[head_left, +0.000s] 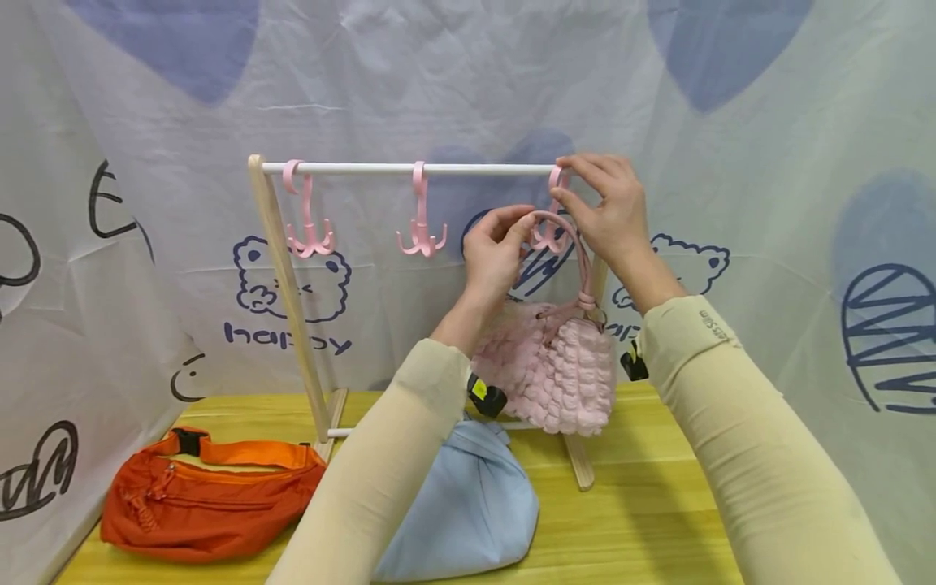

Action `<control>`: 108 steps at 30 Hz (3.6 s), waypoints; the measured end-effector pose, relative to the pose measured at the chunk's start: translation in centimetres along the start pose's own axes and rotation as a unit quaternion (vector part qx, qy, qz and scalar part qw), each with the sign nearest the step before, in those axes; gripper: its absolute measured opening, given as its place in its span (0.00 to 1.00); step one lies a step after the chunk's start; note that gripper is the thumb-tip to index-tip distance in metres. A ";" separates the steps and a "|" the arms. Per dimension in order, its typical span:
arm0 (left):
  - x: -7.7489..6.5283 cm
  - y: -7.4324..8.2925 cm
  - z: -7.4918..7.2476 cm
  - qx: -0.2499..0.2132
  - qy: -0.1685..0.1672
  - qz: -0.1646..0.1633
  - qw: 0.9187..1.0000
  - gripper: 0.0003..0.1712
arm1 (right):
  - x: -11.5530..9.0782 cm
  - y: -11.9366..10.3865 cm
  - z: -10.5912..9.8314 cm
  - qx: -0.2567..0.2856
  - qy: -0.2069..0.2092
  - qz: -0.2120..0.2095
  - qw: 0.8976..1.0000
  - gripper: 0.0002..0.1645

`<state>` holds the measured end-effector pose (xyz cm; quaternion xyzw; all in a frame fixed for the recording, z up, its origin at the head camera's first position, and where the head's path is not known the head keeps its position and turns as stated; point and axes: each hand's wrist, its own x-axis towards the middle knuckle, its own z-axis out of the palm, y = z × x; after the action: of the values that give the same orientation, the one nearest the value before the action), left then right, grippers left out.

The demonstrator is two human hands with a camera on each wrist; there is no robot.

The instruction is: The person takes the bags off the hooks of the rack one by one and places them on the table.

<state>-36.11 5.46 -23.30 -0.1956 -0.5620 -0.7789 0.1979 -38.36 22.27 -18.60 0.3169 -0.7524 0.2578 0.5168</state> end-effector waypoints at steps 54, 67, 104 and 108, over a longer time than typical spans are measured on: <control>-4.8 6.1 -4.1 -0.004 -0.026 -0.007 1.000 0.10 | -7.8 -6.0 -1.3 0.091 0.051 0.076 0.992 0.25; -5.4 5.8 -5.3 -0.038 0.002 -0.019 0.999 0.11 | -12.6 -7.9 -0.8 0.141 0.042 0.024 0.989 0.35; -5.9 4.3 -6.5 -0.026 0.020 -0.056 0.998 0.13 | -18.9 -8.1 0.5 0.142 0.042 -0.062 0.987 0.24; -5.9 4.0 -6.6 -0.030 0.017 -0.060 0.998 0.12 | -19.0 -8.1 0.4 0.202 0.048 -0.046 0.977 0.23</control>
<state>-29.52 -1.41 -25.17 -0.1537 -0.5454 -0.8094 0.1545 -27.57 20.55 -36.14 0.4363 -0.6435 0.3950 0.4894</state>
